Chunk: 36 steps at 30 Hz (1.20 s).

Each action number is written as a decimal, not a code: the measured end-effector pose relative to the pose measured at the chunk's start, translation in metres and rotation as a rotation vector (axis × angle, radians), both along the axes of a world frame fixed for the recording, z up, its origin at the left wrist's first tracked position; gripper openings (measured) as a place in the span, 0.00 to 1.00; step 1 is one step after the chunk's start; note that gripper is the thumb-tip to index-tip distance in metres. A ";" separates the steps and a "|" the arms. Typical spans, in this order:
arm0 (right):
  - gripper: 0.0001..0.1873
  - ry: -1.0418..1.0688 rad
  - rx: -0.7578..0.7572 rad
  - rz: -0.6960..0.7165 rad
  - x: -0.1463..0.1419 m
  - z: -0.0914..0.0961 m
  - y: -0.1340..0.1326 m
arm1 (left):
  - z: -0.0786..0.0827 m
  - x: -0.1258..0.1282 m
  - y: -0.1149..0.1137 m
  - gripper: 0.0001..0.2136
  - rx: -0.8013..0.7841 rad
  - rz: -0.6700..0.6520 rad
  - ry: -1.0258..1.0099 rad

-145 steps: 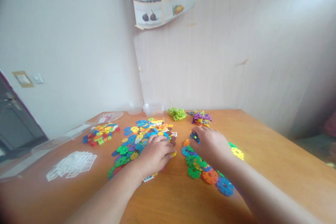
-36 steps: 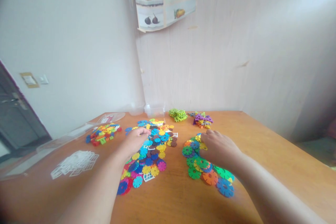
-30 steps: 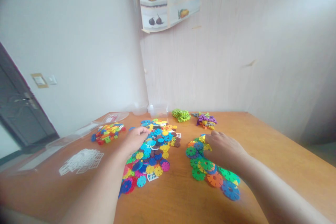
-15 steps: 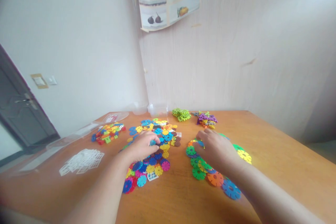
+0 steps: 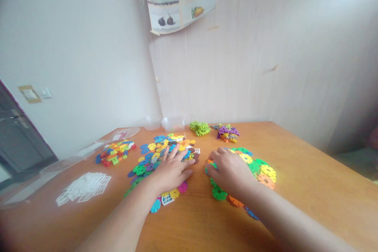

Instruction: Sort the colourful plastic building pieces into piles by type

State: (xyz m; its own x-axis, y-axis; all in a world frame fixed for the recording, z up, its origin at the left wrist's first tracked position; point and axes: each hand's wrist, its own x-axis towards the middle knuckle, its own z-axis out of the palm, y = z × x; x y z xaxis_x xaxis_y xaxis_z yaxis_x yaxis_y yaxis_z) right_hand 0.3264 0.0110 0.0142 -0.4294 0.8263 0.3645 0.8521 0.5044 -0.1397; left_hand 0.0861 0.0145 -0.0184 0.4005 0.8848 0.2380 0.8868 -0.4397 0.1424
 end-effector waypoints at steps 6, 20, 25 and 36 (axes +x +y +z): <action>0.14 -0.009 0.005 0.003 0.001 -0.001 0.001 | 0.003 -0.009 0.001 0.11 0.075 0.062 -0.022; 0.11 -0.005 0.028 0.189 -0.009 -0.007 -0.011 | 0.038 -0.050 0.012 0.15 0.110 0.263 -0.747; 0.12 0.009 0.045 0.328 -0.022 -0.013 -0.024 | 0.032 -0.079 0.020 0.19 0.153 0.456 -1.177; 0.16 -0.070 0.040 0.258 -0.028 -0.022 -0.013 | 0.013 -0.104 0.038 0.13 0.068 0.737 -1.414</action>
State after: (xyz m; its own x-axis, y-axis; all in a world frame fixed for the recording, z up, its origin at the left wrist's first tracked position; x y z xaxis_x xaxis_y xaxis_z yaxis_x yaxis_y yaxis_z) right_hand 0.2980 -0.0021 -0.0080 -0.6495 0.6718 0.3561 0.7014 0.7102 -0.0605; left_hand -0.0182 0.0527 -0.0053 -0.6578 0.7494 0.0755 0.0761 -0.0336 0.9965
